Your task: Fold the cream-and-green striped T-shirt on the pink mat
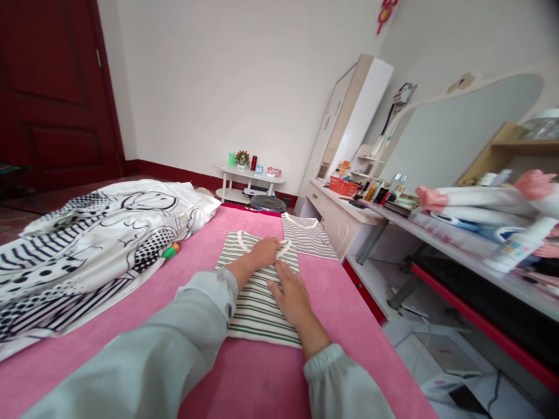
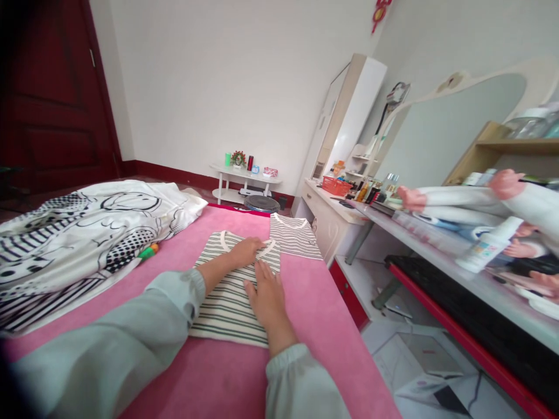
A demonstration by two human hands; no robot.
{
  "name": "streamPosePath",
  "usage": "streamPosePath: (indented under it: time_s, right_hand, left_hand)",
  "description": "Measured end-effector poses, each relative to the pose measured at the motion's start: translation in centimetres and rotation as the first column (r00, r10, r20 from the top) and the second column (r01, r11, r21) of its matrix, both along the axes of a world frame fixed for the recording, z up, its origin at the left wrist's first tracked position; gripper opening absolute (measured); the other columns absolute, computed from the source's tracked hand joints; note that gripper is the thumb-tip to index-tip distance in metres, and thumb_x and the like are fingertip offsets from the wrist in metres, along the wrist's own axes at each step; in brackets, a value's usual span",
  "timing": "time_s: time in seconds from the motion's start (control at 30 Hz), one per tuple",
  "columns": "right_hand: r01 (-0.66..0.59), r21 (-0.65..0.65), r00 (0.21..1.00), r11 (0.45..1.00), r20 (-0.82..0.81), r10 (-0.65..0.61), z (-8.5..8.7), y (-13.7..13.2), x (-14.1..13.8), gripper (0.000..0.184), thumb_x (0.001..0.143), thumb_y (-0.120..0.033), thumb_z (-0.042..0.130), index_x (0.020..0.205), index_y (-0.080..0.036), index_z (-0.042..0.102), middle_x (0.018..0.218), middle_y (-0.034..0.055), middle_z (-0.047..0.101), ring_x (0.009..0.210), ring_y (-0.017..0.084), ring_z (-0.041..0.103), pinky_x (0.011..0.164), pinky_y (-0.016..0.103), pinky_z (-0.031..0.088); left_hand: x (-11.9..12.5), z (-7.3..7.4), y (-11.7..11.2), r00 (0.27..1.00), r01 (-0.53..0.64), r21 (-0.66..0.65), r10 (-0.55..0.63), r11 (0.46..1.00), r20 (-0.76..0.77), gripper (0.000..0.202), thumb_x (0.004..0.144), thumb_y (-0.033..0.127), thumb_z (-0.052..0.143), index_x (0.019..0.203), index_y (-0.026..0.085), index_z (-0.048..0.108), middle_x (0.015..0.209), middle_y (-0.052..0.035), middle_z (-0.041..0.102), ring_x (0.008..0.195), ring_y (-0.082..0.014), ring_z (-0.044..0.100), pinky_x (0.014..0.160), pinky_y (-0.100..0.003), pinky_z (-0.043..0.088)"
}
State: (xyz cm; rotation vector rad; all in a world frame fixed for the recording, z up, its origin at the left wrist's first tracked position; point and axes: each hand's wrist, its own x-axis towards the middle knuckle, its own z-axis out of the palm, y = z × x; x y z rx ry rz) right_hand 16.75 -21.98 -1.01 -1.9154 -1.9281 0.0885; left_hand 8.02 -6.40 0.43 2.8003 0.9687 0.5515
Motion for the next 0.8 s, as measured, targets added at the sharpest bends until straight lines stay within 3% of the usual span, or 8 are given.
streamPosePath:
  time_s: [0.1, 0.23, 0.4, 0.6, 0.7, 0.8]
  right_hand:
    - [0.006, -0.001, 1.000, 1.000, -0.003, -0.006, 0.2, 0.0, -0.1, 0.056, 0.094, -0.043, 0.035, 0.145, -0.019, 0.034, 0.151, 0.0049, 0.031, 0.141, 0.022, 0.023, 0.114, 0.044, 0.020]
    - [0.011, -0.017, 1.000, 1.000, 0.012, -0.011, 0.4, 0.0, -0.3, 0.056, 0.094, -0.043, 0.033, 0.145, -0.018, 0.034, 0.152, 0.0051, 0.030, 0.141, 0.022, 0.023, 0.113, 0.043, 0.020]
    - [0.039, -0.019, 0.999, 0.999, 0.034, -0.038, 0.4, 0.0, -0.3, 0.058, 0.094, -0.045, 0.033, 0.144, -0.016, 0.034, 0.152, 0.0070, 0.030, 0.141, 0.023, 0.023, 0.113, 0.042, 0.021]
    - [0.031, -0.009, 0.999, 0.999, 0.042, -0.031, 0.2, 0.0, 0.0, 0.059, 0.094, -0.046, 0.033, 0.144, -0.015, 0.034, 0.151, 0.0085, 0.032, 0.141, 0.023, 0.023, 0.114, 0.040, 0.021]
    - [0.020, -0.012, 0.999, 1.000, 0.030, -0.020, 0.0, 0.0, 0.2, 0.060, 0.094, -0.046, 0.033, 0.145, -0.015, 0.033, 0.151, 0.0071, 0.032, 0.141, 0.023, 0.022, 0.114, 0.040, 0.020]
    - [0.017, -0.009, 0.999, 1.000, 0.031, -0.017, -0.1, 0.1, 0.3, 0.058, 0.094, -0.044, 0.034, 0.144, -0.015, 0.035, 0.151, 0.0058, 0.032, 0.141, 0.022, 0.024, 0.114, 0.039, 0.020]
  left_hand:
    - [-0.3, -0.1, 0.0, 0.998, 0.044, -0.004, -0.044, 0.999, -0.048, 0.042, 0.081, 0.018, 0.051, 0.121, 0.025, 0.060, 0.130, -0.0072, 0.055, 0.116, -0.0266, 0.047, 0.098, -0.040, 0.039]
    - [-0.3, 0.8, 0.3, 0.983, 0.100, -0.039, -0.105, 0.994, -0.153, 0.053, 0.082, 0.024, 0.049, 0.134, 0.032, 0.047, 0.138, -0.0021, 0.050, 0.118, -0.0305, 0.043, 0.096, -0.046, 0.038]
    - [1.5, 2.0, 0.7, 0.965, 0.048, -0.104, -0.073, 0.993, -0.252, 0.059, 0.076, 0.025, 0.056, 0.134, 0.030, 0.047, 0.137, -0.0079, 0.051, 0.119, -0.0352, 0.042, 0.095, -0.053, 0.035]
    - [3.3, 1.5, 0.4, 0.965, -0.019, -0.057, 0.003, 0.998, -0.261, 0.046, 0.078, 0.017, 0.053, 0.123, 0.024, 0.057, 0.136, -0.0151, 0.048, 0.122, -0.0398, 0.038, 0.094, -0.063, 0.031]
    - [2.3, 1.4, 0.3, 0.966, 0.019, -0.047, -0.031, 0.999, -0.256, 0.046, 0.081, 0.018, 0.051, 0.126, 0.025, 0.055, 0.136, -0.0132, 0.050, 0.121, -0.0379, 0.041, 0.094, -0.060, 0.034]
    - [0.0, 1.7, -0.5, 0.962, 0.099, -0.049, -0.109, 0.994, -0.252, 0.045, 0.082, 0.018, 0.049, 0.126, 0.029, 0.055, 0.139, -0.0058, 0.050, 0.119, -0.0302, 0.048, 0.097, -0.047, 0.039]
